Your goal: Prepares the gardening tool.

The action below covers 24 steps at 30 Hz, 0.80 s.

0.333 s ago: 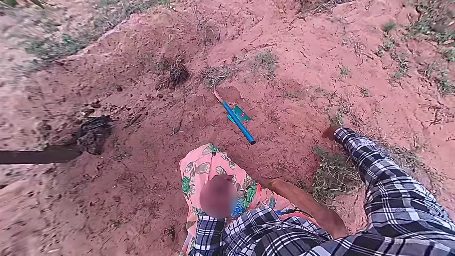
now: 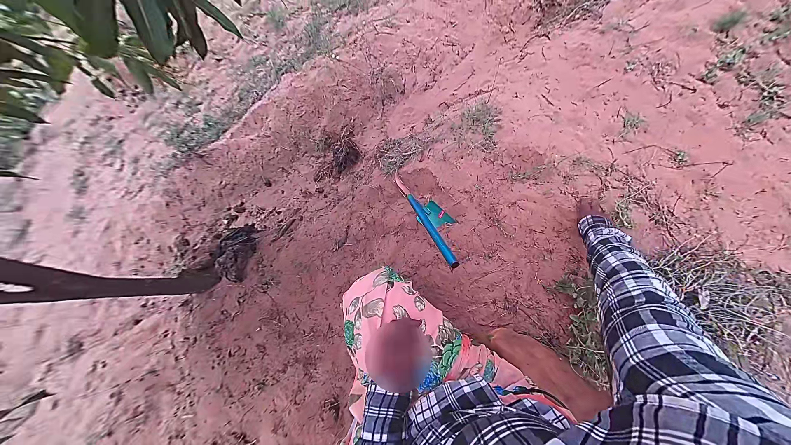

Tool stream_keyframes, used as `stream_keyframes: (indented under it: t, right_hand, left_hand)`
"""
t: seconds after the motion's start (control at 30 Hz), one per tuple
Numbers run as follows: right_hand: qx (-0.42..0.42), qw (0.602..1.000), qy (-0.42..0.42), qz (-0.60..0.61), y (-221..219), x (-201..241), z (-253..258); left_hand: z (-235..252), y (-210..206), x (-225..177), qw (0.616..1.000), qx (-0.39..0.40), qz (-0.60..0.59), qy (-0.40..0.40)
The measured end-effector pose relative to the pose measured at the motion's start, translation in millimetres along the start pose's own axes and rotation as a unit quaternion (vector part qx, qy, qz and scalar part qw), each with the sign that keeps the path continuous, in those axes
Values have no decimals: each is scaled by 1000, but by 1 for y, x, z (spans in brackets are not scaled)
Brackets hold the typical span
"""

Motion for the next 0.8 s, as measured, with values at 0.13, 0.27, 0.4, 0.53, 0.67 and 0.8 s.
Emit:
stream_keyframes:
  t: [0.13, 0.27, 0.4, 0.53, 0.67, 0.8]
  right_hand:
    - [250, 964, -94, -10, -80, -45, 43]
    - [278, 954, -111, -18, -70, -45, 27]
    - [279, 957, -79, -28, -68, -56, 9]
    - [282, 955, -90, -25, -60, -69, -21]
    - [301, 949, -88, -25, -50, -82, -44]
    - [303, 953, 8, 23, -31, -47, -63]
  left_hand:
    - [1, -4, -2, 1000, -6, 14, -2]
    - [2, -4, -1, 1000, -6, 16, -7]
    - [1, -5, 0, 1000, -5, 20, -15]
    - [1, -5, 0, 1000, 0, 18, -14]
    - [-1, -4, 0, 1000, -1, 14, -19]
    - [-1, -1, -1, 1000, -8, 23, -18]
Point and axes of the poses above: each hand's wrist, its own z-axis towards the middle knuckle, its own y-axis out of the back of the hand, x = y × z, the point moved 8 cm from there along z, towards the middle knuckle, and after that the axes turned 5 degrees about y, right-handed, at the moved point
